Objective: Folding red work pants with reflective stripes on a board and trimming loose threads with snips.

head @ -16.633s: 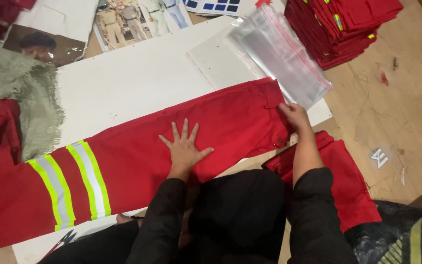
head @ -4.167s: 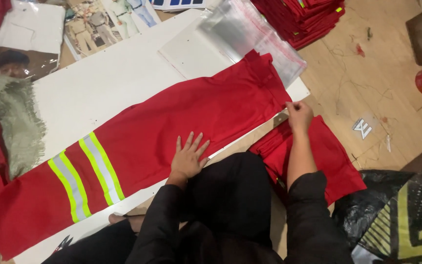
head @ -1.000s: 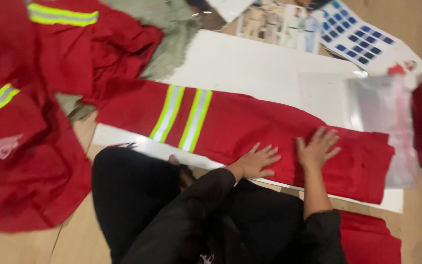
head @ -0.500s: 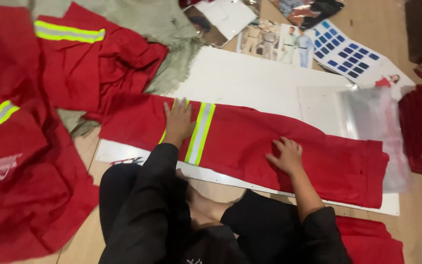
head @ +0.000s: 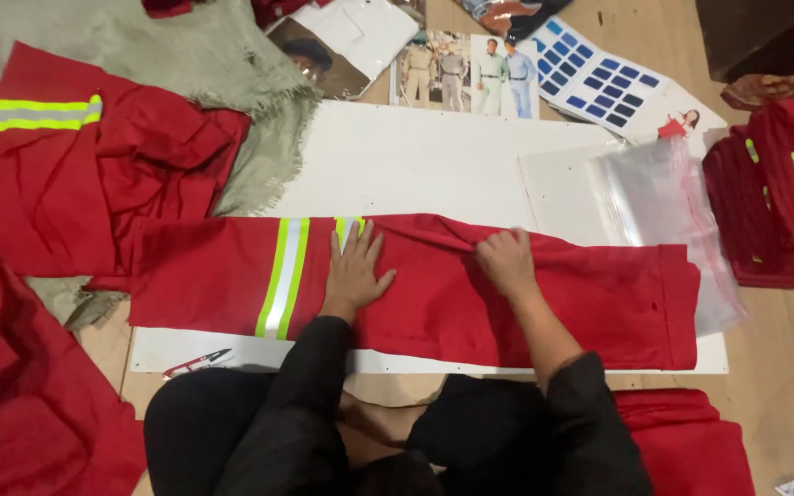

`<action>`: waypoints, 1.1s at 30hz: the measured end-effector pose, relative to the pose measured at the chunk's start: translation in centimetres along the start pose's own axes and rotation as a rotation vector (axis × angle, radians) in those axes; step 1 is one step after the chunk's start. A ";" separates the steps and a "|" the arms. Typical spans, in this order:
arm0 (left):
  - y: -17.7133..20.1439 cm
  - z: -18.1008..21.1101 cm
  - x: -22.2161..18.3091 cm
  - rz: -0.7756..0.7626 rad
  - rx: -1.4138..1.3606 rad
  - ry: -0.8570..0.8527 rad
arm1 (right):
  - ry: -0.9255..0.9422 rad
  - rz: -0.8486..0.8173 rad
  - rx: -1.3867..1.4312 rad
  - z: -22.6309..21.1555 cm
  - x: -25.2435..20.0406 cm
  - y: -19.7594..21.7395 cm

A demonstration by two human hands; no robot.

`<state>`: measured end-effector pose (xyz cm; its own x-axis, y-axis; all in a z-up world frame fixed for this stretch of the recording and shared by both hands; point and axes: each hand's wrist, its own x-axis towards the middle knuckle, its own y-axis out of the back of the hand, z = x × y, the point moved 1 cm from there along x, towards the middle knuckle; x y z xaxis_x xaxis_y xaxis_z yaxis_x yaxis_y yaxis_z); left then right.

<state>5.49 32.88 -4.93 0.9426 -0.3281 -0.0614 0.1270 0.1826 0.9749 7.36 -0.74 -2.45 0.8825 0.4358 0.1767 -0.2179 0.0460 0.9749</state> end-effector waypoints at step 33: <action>1.4 0.4 0.2 -0.119 0.025 0.147 | -0.393 -0.406 0.289 2.5 5.4 0.2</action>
<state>5.75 32.65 -3.50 0.9566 -0.2065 -0.2055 0.2344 0.1268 0.9639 13.13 -0.63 -1.01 0.9703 0.0698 -0.2318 0.2392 -0.1299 0.9622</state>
